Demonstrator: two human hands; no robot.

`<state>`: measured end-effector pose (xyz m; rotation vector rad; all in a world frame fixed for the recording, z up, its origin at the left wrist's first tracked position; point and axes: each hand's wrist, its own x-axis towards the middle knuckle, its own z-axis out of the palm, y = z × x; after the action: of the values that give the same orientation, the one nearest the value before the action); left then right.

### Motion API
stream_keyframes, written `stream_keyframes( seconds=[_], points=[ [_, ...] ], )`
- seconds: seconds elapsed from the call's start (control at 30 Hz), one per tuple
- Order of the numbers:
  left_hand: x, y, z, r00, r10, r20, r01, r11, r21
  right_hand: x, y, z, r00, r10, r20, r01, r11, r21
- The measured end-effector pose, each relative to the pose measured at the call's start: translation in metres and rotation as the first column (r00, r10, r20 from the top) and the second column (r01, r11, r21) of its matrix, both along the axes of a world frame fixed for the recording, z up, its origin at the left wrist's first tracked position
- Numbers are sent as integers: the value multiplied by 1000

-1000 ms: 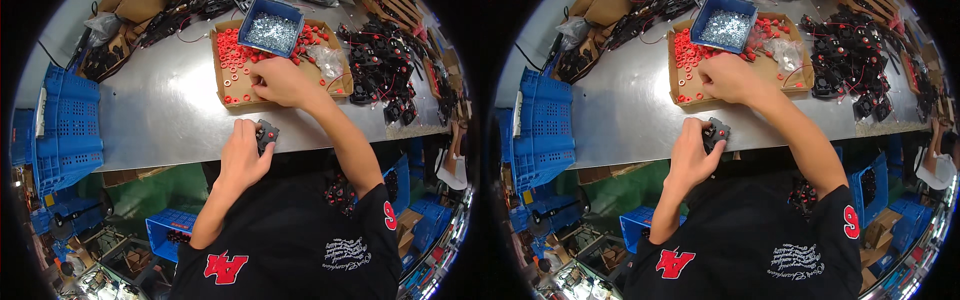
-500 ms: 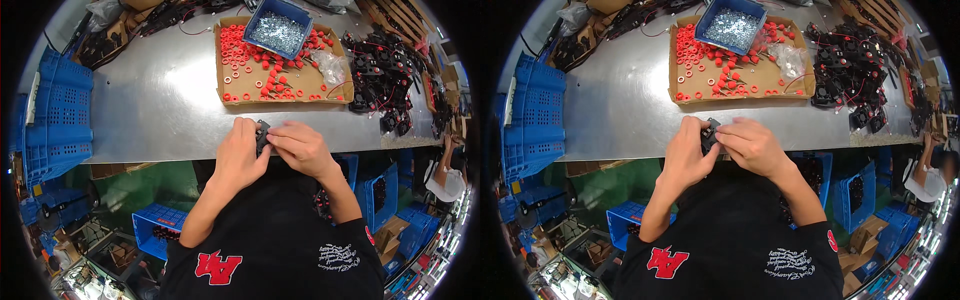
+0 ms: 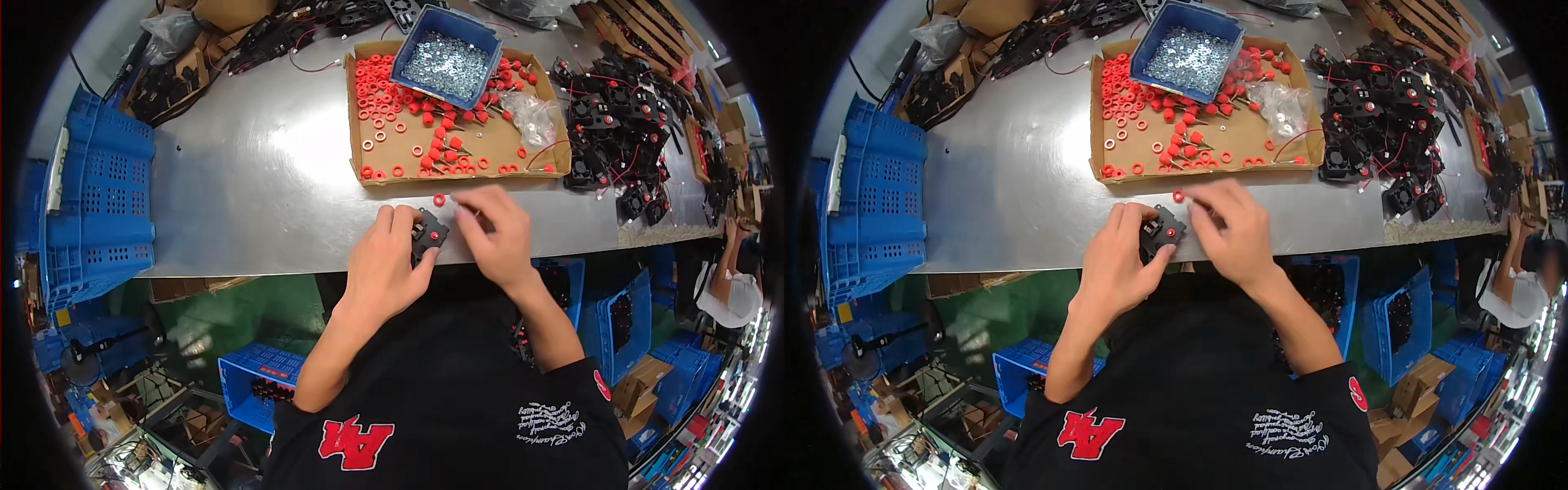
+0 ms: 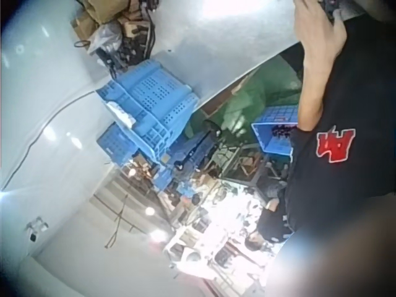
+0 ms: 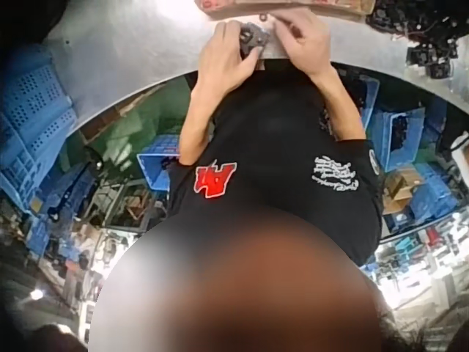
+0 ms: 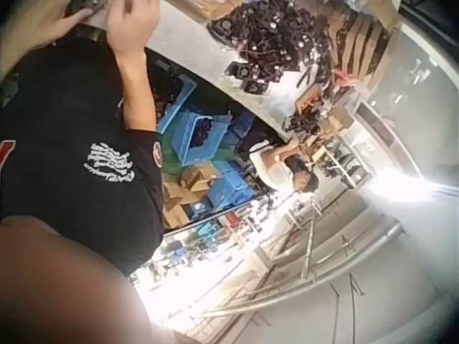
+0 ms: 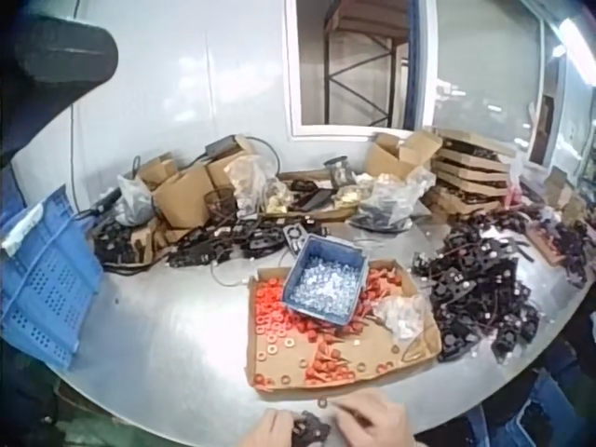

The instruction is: Assembling small red plastic rings onto black mechanical components at a factory workbench.

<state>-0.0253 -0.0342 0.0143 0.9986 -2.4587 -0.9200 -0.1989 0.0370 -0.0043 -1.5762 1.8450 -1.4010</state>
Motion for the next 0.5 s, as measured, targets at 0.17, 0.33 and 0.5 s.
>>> stream_keyframes(
  seconds=[0.17, 0.33, 0.5],
  points=[
    [-1, 3, -4, 994, 104, -40, -105, 994, -15, -22, -16, -13, 844, 203, -497, -212, 977, 40],
    [1, 2, -5, 998, 66, -12, -66, 998, 2, -24, -9, -13, 822, 231, -521, -198, 973, 119],
    [4, 0, -6, 997, 73, -24, -73, 997, 22, -33, -14, 3, 825, 304, -476, -199, 946, 257]
  ],
)
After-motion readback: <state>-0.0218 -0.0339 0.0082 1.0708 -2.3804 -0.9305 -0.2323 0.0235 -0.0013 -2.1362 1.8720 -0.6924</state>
